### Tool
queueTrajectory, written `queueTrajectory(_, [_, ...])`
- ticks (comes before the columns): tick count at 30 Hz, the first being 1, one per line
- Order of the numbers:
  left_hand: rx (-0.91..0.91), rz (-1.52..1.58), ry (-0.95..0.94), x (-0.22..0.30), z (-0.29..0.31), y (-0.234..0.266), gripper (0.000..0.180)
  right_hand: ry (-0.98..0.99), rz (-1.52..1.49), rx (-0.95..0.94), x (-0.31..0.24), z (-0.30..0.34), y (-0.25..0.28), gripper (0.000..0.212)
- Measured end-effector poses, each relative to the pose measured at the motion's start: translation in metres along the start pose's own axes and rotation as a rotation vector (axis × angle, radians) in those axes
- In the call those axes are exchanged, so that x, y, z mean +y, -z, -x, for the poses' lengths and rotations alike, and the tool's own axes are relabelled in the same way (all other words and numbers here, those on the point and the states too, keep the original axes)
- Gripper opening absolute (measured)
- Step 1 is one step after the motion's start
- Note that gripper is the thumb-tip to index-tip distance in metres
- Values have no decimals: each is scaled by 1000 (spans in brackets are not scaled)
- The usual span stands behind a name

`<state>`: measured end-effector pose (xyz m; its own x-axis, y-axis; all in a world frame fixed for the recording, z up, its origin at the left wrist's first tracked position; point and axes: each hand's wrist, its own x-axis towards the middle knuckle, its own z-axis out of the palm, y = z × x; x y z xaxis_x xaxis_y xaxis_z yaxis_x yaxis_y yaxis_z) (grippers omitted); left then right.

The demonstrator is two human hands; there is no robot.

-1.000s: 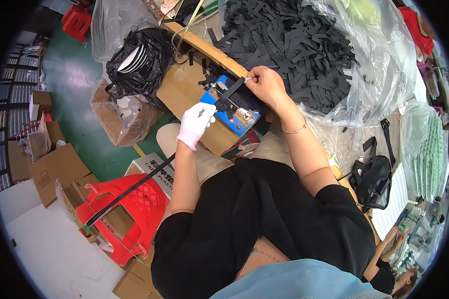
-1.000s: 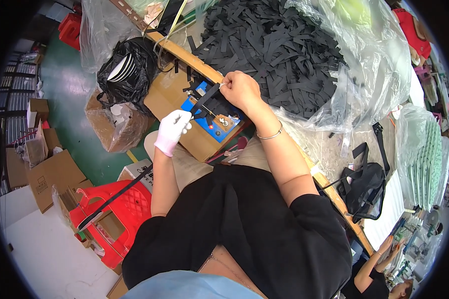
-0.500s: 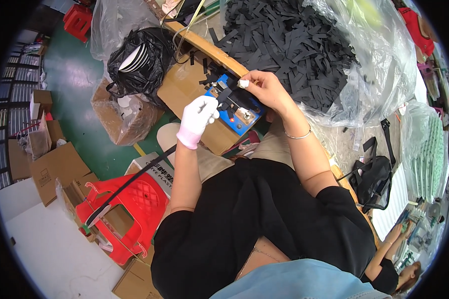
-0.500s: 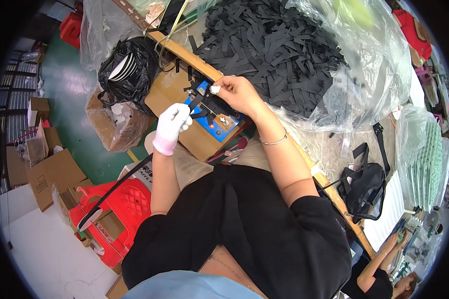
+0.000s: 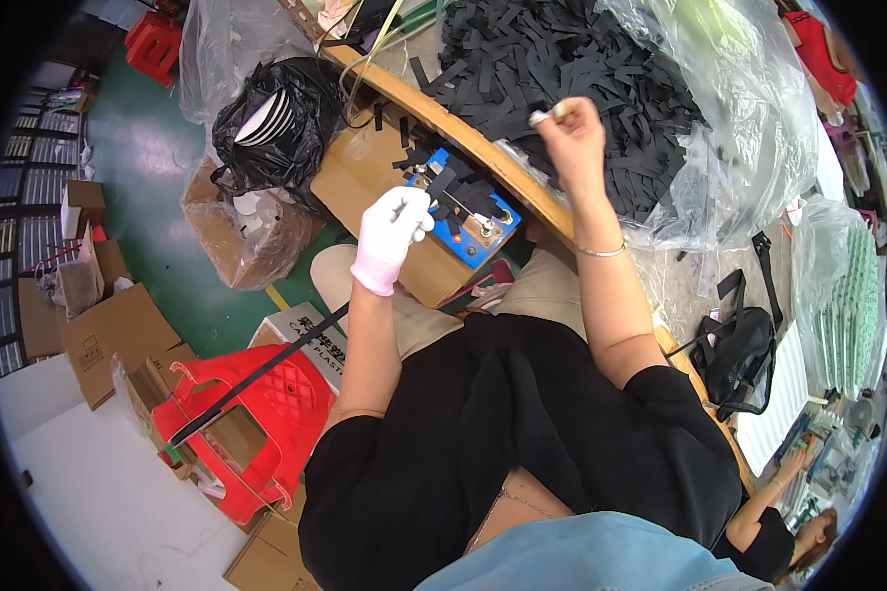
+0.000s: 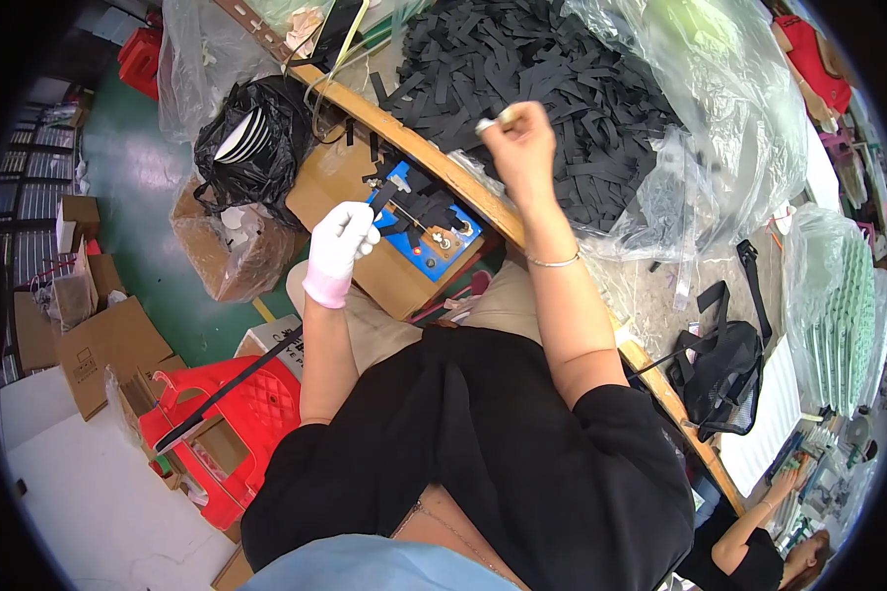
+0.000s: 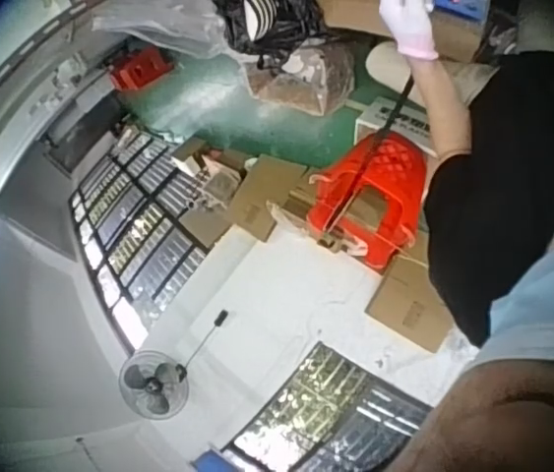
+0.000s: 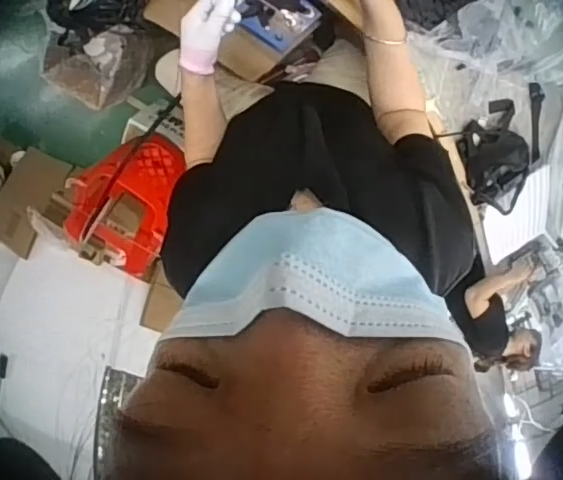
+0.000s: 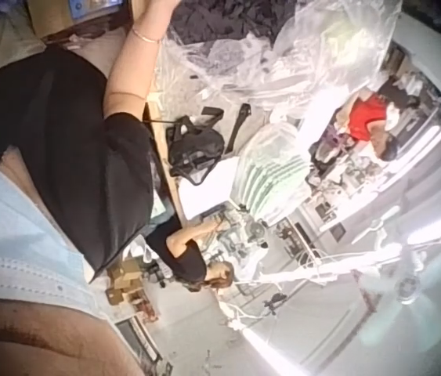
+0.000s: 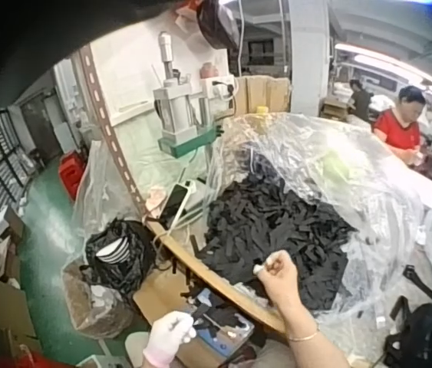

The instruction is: The person attaches small white pads to a black strap one at a time using a tabletop fixture.

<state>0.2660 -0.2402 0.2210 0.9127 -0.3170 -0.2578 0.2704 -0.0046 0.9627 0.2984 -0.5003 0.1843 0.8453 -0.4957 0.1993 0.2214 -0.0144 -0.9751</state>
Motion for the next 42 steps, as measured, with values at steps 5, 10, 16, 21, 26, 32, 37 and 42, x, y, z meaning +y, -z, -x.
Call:
queueTrajectory(5, [22, -10, -1, 0, 5, 3, 12, 222, 876, 90, -47, 9, 0, 52])
queueTrajectory(10, [-10, -17, -12, -5, 2, -2, 12, -259, 314, -492, -42, 35, -20, 17])
queueTrajectory(16, [-46, -44, -45, -12, -1, -4, 12, -419, 53, -587, -44, 55, -30, 15])
queueTrajectory(21, [-36, -61, -8, -13, 0, -4, 13, -380, 162, -617, -35, 53, -31, 12])
queueTrajectory(26, [-55, -197, 67, -15, 2, 7, 17, -128, 633, -432, -22, 37, -29, 15])
queueTrajectory(32, [28, -246, 106, -22, 1, 20, 20, -131, 760, -422, -21, 31, -34, 15])
queueTrajectory(37, [42, -274, 118, -28, -4, 20, 20, -143, 832, -424, -21, 30, -38, 14])
queueTrajectory(42, [58, -298, 111, -39, -9, 22, 21, -115, 845, -417, -21, 32, -40, 14])
